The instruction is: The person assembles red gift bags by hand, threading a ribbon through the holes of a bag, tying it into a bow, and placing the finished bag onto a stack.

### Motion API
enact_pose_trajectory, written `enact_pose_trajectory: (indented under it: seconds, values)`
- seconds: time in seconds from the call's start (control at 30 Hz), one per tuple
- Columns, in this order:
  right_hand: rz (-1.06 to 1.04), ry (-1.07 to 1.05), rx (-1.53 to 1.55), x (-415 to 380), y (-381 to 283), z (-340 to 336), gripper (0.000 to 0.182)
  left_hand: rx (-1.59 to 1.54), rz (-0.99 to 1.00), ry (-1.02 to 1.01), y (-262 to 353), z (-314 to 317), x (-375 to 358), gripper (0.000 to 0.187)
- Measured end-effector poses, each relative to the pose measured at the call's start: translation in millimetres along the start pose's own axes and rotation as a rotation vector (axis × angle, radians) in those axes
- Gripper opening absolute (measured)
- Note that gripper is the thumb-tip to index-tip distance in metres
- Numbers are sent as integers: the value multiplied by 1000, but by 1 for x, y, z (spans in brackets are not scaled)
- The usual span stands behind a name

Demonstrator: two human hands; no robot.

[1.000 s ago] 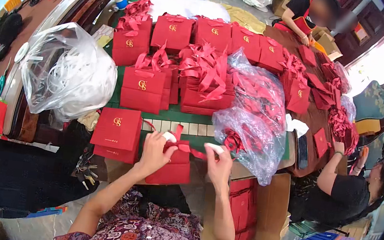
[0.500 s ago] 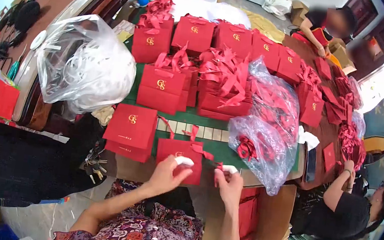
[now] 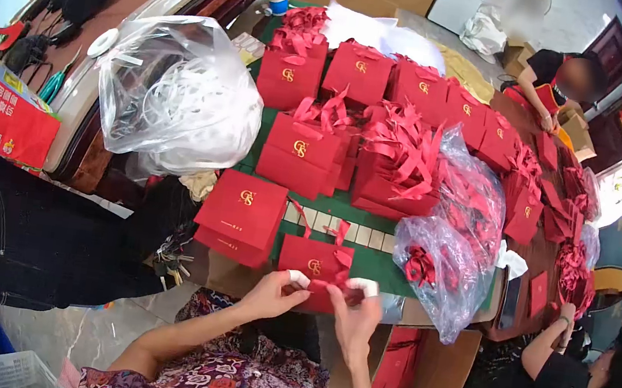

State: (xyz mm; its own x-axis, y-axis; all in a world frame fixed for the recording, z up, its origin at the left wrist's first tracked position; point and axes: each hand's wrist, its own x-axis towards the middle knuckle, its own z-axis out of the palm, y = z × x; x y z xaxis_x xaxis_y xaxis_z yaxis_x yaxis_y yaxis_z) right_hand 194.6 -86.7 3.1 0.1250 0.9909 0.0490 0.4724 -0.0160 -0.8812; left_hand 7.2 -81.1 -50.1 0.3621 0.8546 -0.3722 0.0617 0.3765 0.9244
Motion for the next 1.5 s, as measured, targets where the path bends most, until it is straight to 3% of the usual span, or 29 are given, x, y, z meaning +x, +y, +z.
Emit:
enact_pose_trajectory:
  seconds: [0.03,0.07,0.1,0.17,0.23,0.3,0.43,0.5,0.53,0.63,0.67,0.73,0.83,1.07,1.17,1.23,1.5]
  values:
    - [-130,36,-219,0,-1,-6,28,151,36,45,6,-3,-2,17]
    - [-289,17,-171,1,2,-6,31,301,71,88,12,-4,-4,17]
    - [-292,12,-173,4,0,-6,31,297,71,92,18,-6,-4,17]
    - [-611,-160,-297,16,-21,-5,35,399,127,66,29,-7,-6,20]
    - [-599,-221,-265,17,-18,1,35,430,110,57,38,-9,-5,20]
    - [-458,-338,-295,14,-3,6,31,464,92,52,38,-12,-5,21]
    - [-459,-321,-247,14,0,9,22,398,222,32,38,-17,-7,22]
    - [-426,-294,-231,16,3,11,20,311,17,76,58,-16,-8,26]
    - [-398,-258,-214,18,4,12,17,441,203,158,55,-18,-2,30]
    - [-225,-186,-165,28,10,20,13,954,492,360,62,-26,13,31]
    - [-199,-166,-154,31,10,25,11,953,483,357,62,-28,21,31]
    - [-210,-142,-150,38,14,38,11,1334,473,362,56,-31,39,27]
    - [-210,-111,-158,42,23,51,11,1545,428,300,44,-30,51,17]
    - [-212,-98,-289,39,39,47,10,1336,526,320,39,-17,51,13]
    - [-223,-88,-309,36,36,42,11,1190,494,262,43,-19,49,13]
    - [-230,-78,-309,32,31,40,11,902,416,205,45,-21,47,13]
    - [-165,37,-227,22,27,48,15,755,349,149,40,-20,44,12]
